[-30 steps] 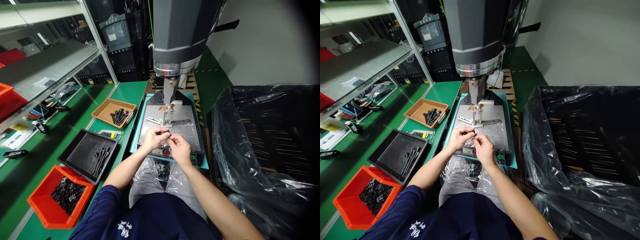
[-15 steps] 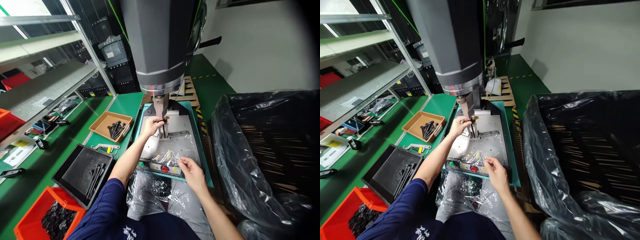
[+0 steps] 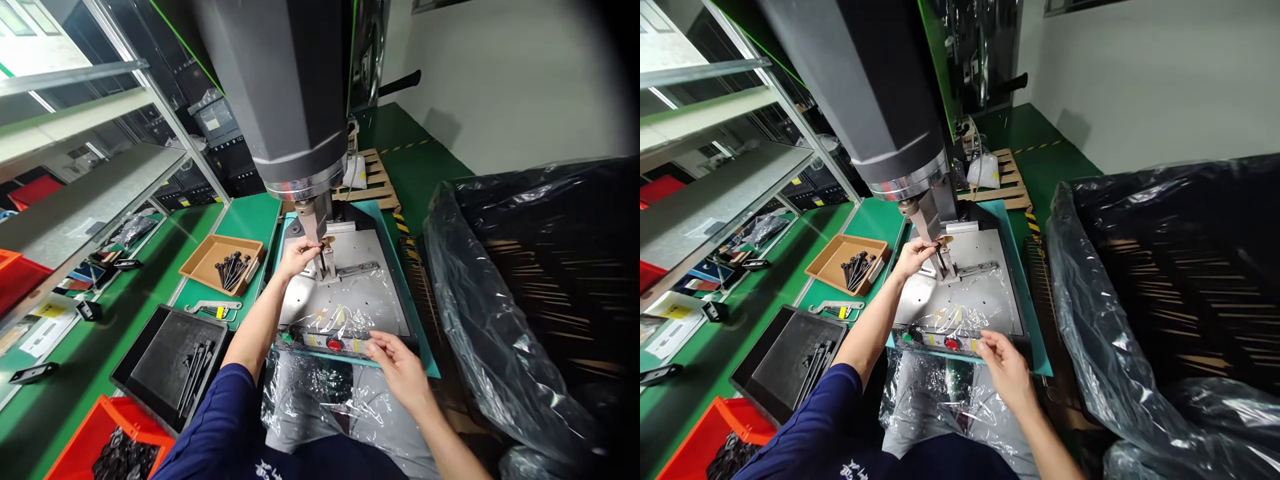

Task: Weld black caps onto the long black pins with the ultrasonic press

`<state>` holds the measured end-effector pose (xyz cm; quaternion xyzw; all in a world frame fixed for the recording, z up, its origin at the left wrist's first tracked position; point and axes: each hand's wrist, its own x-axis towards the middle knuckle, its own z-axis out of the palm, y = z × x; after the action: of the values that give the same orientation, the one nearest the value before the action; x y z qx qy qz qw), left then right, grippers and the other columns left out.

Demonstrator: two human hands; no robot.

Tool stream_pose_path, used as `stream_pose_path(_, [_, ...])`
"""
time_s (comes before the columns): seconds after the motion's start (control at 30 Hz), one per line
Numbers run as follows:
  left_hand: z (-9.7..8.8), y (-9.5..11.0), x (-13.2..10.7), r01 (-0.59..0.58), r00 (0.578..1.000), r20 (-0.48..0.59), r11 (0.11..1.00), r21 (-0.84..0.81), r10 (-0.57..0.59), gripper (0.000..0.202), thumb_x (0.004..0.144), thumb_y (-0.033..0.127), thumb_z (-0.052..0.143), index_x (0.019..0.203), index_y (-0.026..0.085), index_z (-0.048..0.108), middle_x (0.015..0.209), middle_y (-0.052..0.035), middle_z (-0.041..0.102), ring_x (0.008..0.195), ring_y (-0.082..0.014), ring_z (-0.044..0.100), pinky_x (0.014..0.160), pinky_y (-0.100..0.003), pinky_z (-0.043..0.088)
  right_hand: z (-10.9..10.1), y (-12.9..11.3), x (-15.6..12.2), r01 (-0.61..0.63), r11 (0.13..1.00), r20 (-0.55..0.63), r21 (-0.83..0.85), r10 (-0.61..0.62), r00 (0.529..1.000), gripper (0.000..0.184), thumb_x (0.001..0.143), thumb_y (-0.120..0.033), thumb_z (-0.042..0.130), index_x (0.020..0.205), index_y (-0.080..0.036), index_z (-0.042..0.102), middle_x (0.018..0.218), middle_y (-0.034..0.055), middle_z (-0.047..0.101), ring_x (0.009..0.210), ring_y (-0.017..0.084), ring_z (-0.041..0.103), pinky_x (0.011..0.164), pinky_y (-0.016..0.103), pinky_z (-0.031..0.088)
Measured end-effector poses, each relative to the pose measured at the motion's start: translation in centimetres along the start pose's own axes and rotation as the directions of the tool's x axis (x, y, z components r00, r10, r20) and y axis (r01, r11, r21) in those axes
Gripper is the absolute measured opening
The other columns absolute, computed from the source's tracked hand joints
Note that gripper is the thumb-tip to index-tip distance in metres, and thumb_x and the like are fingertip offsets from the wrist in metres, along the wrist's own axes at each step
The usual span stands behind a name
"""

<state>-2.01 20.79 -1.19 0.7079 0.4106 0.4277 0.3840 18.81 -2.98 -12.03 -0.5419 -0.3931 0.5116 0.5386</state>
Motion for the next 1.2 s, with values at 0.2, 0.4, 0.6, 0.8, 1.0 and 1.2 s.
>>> stream_pose_path(0.2, [-0.5,0.9,-0.3,-0.068,0.996,-0.057,0.996,0.063,0.072,0.031,0.082,0.046,0.07,0.089,0.016,0.076,0.124,-0.0131,0.065,0.12,-0.0253,0.058,0.106,-0.041,0.043,-1.9,-1.2,1.2,0.062,0.983,-0.109,-0.175,-0.082,0.991,0.056,0.076,-0.064,0.068,0.105,-0.016,0.068,0.089,0.012,0.073,0.082,0.027,0.07,0.077,0.042,0.057])
stream_pose_path(0.4, [-3.2,-0.8,-3.6,0.026,0.789,-0.6,0.983,-0.182,-0.132,0.034,0.087,0.043,0.058,0.103,0.016,0.07,0.108,-0.0095,0.071,0.106,-0.0208,0.064,0.094,-0.036,0.049,-4.1,-2.7,8.8,0.135,0.821,-0.239,-0.555,-0.313,0.919,0.042,0.081,-0.049,0.056,0.105,-0.017,0.069,0.098,0.0127,0.07,0.089,0.027,0.066,0.085,0.042,0.052])
stream_pose_path(0.6, [0.8,-3.4,-13.6,0.335,0.917,-0.327,0.888,0.316,-0.229,0.02,0.08,0.036,0.068,0.083,0.016,0.071,0.094,-0.0081,0.069,0.094,-0.0221,0.062,0.09,-0.036,0.049,-1.8,-2.9,15.7,-0.017,0.588,-0.191,-0.809,-0.235,0.953,0.043,0.07,-0.039,0.071,0.105,-0.015,0.07,0.124,0.0201,0.058,0.117,0.04,0.05,0.097,0.054,0.042])
stream_pose_path(0.8, [3.1,-2.9,-16.5,0.241,0.962,-0.026,0.803,0.545,-0.272,0.008,0.078,0.024,0.069,0.074,0.017,0.068,0.108,-0.01,0.066,0.106,-0.0257,0.058,0.096,-0.041,0.045,-0.5,-3.0,14.1,0.182,0.718,-0.156,-0.672,-0.376,0.913,0.015,0.077,-0.034,0.061,0.076,-0.019,0.062,0.1,0.0123,0.065,0.099,0.03,0.06,0.09,0.048,0.049])
stream_pose_path(1.0, [-2.2,-0.4,-15.1,0.363,0.931,0.072,0.926,-0.107,-0.357,0.027,0.079,0.041,0.069,0.077,0.016,0.057,0.067,0.001,0.062,0.057,-0.011,0.057,0.059,-0.025,0.046,0.6,-9.5,13.7,0.238,0.951,-0.063,-0.195,-0.255,0.965,0.043,0.074,-0.054,0.071,0.093,-0.02,0.052,0.078,0.0027,0.066,0.051,0.017,0.061,0.038,0.023,0.044])
stream_pose_path(1.2, [-7.5,2.1,-9.2,0.249,0.959,-0.073,0.939,-0.235,-0.273,0.03,0.072,0.039,0.075,0.075,0.016,0.057,0.058,0.0036,0.059,0.044,-0.0067,0.049,0.045,-0.02,0.038,5.4,-15.7,20.0,0.138,0.968,-0.023,-0.209,-0.146,0.989,0.029,0.081,-0.036,0.076,0.092,-0.018,0.055,0.073,0.002,0.066,0.044,0.012,0.059,0.032,0.018,0.039])
